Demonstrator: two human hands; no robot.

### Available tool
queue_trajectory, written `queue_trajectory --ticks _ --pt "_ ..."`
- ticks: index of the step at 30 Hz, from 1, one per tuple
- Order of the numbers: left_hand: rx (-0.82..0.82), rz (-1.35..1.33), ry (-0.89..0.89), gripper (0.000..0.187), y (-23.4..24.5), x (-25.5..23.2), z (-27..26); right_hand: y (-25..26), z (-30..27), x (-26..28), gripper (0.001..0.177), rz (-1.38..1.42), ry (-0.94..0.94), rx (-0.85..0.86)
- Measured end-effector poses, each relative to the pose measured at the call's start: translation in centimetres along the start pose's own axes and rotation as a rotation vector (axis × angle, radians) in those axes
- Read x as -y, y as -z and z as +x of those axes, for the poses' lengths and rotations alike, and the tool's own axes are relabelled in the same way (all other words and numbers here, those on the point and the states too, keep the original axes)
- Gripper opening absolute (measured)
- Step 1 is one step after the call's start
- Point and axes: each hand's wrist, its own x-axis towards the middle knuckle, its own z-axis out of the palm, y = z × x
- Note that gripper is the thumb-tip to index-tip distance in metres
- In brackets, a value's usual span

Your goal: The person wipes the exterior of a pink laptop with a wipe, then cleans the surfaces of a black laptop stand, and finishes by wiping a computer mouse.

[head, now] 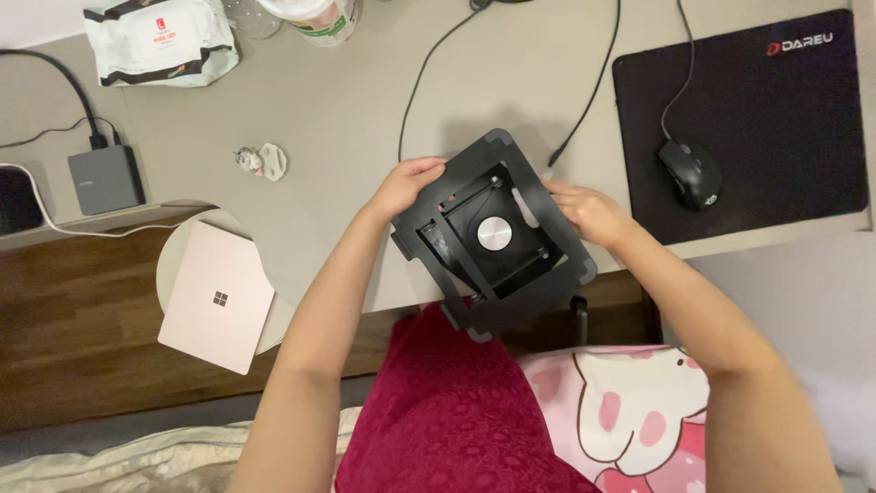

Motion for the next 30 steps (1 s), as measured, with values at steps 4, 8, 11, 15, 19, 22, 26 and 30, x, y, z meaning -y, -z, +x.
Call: queue_trajectory --ticks 4,8,11,15,19,22,26,30 --pt "0.014 -0.026 0.004 0.032 0.1 0.1 0.2 -0.5 -4.5 1.9 0.043 0.018 -0.086 0.002" --pt "0.011 0.015 0.002 0.032 0.0 0.0 -0.1 -1.5 -7.2 3.8 0.036 -0.009 -0.144 -0.051" --pt "0.003 -0.004 0.004 0.032 -0.1 -0.1 0.0 -1.8 -8.7 5.1 0.041 -0.04 -0.281 -0.089" --pt "0.004 -0.016 0.008 0.033 0.1 0.2 0.1 -0.7 -10.5 7.1 0.032 -0.124 -0.495 -0.354" --pt "0.026 -0.051 -0.006 0.034 0.4 0.7 0.7 1.4 -9.4 11.4 0.022 -0.145 -0.686 -0.75" --pt "0.021 -0.033 0.006 0.035 0.9 1.1 1.0 1.2 -5.8 16.0 0.024 -0.116 -0.711 -0.754" --pt "0.051 -0.08 -0.012 0.036 1.1 1.7 1.5 -2.1 1.4 18.0 0.02 -0.033 -0.665 -0.577" --pt "0.051 -0.034 -0.043 0.035 1.2 2.1 1.7 -5.9 6.0 15.5 0.016 -0.146 -0.777 -0.386"
